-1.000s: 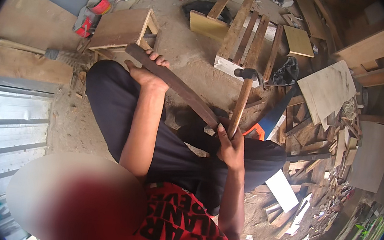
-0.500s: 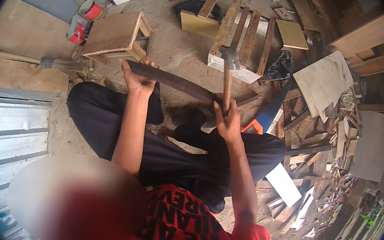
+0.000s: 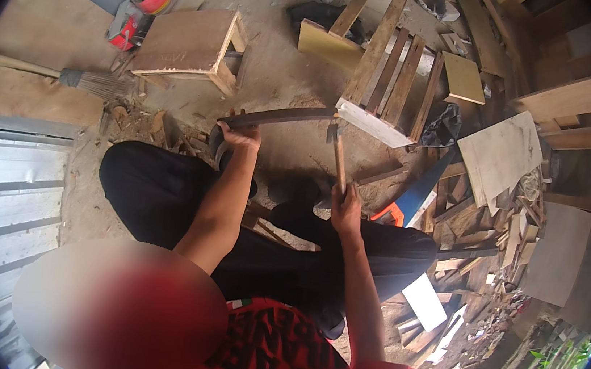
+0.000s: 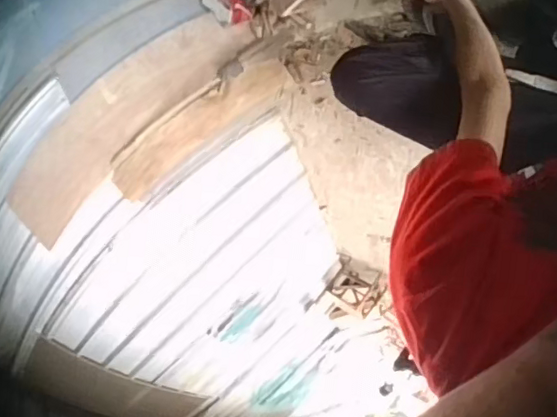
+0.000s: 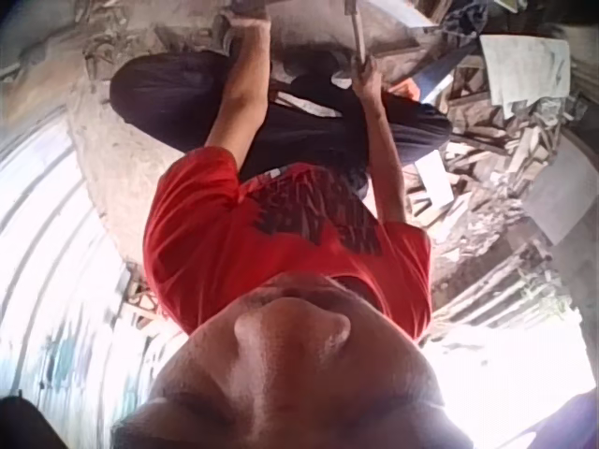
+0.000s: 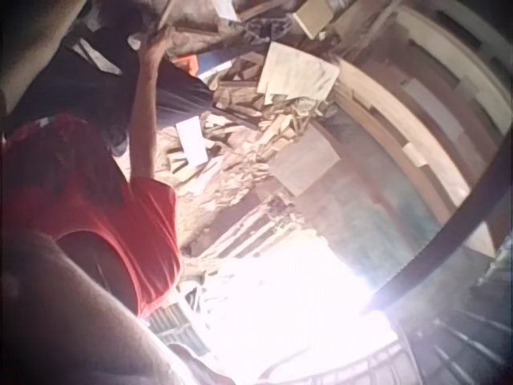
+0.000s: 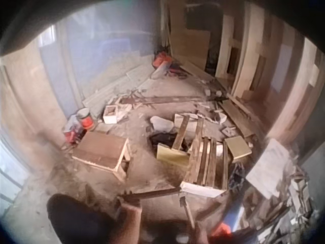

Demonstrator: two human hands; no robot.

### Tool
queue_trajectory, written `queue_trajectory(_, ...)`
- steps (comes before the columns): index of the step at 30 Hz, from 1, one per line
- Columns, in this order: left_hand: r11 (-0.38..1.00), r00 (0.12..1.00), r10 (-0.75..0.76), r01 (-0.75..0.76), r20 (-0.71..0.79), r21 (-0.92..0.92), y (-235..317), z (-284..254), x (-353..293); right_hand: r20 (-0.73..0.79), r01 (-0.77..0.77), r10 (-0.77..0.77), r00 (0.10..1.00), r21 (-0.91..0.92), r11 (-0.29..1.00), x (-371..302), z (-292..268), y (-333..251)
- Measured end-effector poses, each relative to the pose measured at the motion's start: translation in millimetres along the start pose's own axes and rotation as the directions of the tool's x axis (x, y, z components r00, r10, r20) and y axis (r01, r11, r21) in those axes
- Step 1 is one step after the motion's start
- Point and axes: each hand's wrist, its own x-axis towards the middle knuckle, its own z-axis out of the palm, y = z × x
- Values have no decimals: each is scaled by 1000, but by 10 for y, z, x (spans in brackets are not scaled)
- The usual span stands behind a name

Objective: The person sits on the floor and uses a hammer to drive nails into a wooden pallet structure. They repeatedly position a wooden plank, strike it with the hammer, and adjust the pieces to assemble the frame.

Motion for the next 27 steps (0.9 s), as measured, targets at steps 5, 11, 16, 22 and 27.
queue_trajectory(5, 963, 984, -117, 146, -134, 227, 24, -86, 17, 81, -71, 69, 994, 28, 997, -3, -13, -99)
queue_trajectory(11, 916, 975, -122, 184, -188, 357, 211, -410, 340, 188, -249, 243, 952, 12, 968, 307, 207, -207)
queue_trajectory(16, -181, 757, 649, 58, 75, 982, 157, -240, 199, 154, -250, 263, 952, -98, 963, 551, 432, -356)
queue_trajectory(22, -537, 777, 177, -437, 603, 721, 159, 60, 289, 204, -312, 341, 918, -163, 936, 638, 645, -358)
queue_trajectory(27, -715, 712, -224, -584, 666, 384, -32, -27, 516, 222, -337, 359, 907, -131, 932, 564, 581, -336)
